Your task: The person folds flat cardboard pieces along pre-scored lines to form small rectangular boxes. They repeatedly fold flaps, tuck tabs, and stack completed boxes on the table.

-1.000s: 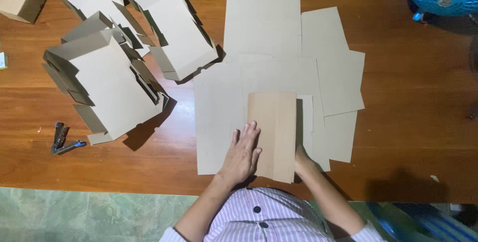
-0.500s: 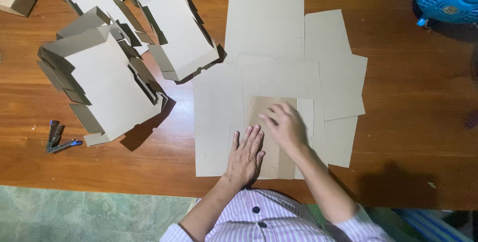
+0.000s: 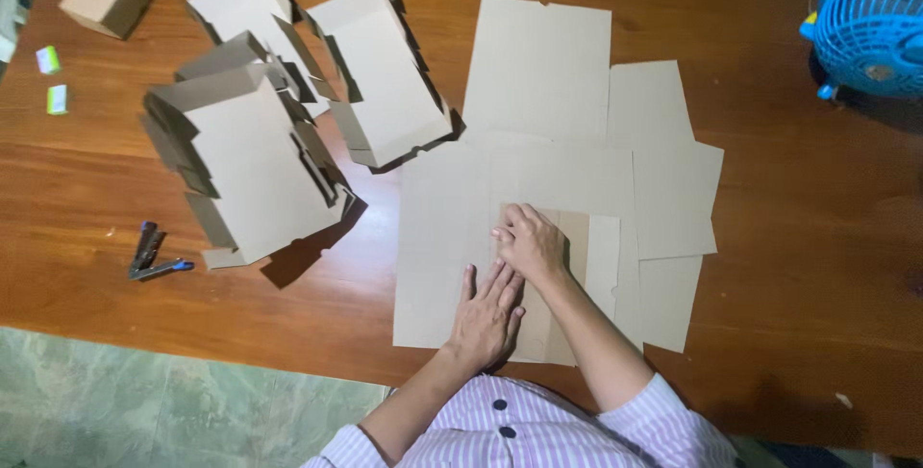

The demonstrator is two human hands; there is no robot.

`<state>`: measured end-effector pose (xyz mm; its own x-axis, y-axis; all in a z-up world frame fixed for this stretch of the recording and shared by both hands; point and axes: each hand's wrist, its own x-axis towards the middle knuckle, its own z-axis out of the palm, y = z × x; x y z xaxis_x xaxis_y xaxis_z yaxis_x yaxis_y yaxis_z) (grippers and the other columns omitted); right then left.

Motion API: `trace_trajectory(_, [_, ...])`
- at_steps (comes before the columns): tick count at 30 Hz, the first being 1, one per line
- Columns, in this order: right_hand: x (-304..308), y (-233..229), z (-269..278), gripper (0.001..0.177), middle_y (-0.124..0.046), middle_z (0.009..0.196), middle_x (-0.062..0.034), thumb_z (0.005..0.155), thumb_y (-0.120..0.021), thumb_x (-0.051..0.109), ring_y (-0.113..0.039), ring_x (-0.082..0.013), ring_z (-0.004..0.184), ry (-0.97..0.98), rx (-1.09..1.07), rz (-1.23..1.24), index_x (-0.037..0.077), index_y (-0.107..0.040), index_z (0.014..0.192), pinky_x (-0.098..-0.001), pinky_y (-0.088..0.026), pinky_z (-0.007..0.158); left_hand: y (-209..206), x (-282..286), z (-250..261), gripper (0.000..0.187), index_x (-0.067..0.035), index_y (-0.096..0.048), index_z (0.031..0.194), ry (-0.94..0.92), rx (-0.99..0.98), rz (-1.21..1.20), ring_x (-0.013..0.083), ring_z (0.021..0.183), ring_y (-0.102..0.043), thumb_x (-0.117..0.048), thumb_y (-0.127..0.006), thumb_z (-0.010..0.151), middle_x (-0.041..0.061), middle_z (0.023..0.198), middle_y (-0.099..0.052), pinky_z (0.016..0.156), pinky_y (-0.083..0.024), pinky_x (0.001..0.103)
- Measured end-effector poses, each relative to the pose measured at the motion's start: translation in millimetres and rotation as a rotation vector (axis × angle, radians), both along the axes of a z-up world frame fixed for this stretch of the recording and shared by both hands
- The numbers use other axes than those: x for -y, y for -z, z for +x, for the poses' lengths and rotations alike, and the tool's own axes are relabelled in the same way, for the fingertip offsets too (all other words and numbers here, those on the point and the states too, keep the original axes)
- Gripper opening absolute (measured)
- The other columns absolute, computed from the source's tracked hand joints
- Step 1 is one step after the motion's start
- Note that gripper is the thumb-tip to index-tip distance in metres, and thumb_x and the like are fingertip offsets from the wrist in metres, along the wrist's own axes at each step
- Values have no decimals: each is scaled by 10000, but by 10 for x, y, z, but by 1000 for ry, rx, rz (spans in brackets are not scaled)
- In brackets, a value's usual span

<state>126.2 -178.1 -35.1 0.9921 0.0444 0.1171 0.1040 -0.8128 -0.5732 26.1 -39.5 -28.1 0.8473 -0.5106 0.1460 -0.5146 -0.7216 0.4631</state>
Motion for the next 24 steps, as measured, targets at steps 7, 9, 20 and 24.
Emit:
trace_trajectory(7, [68, 58, 34, 311, -684, 961, -88, 835, -787, 321, -681, -354, 879, 27, -113, -9, 91, -619, 958, -493, -531, 709, 50, 12, 629, 91, -68, -668, 861, -389, -20, -307, 344, 898, -624, -125, -736, 840, 142, 880, -675, 853, -391, 486])
trace_trajectory(9, [58, 56, 41, 311, -677, 950, -92, 841, -787, 319, -682, -345, 879, 18, -105, -10, 87, -612, 952, -487, -533, 718, 87, 8, 762, 135, -81, -662, 749, -461, -61, -261, 316, 828, -643, -139, -777, 788, 123, 795, -690, 832, -365, 475])
trace_trajectory(20, [44, -36, 66, 386, -680, 986, -63, 794, -819, 378, -676, -324, 919, 29, -195, -18, 97, -605, 949, -477, -530, 744, 241, -131, 329, 241, -120, -640, 686, -339, 65, -308, 279, 725, -628, -198, -838, 798, 64, 690, -662, 789, -362, 458])
trace_trajectory(24, [52, -24, 35, 389, -679, 991, -61, 806, -810, 391, -675, -316, 929, 27, -178, -14, 99, -604, 961, -471, -532, 754, 229, -211, 99, 274, -124, -619, 660, -295, 105, -286, 274, 705, -622, -206, -847, 788, 58, 661, -641, 758, -358, 462])
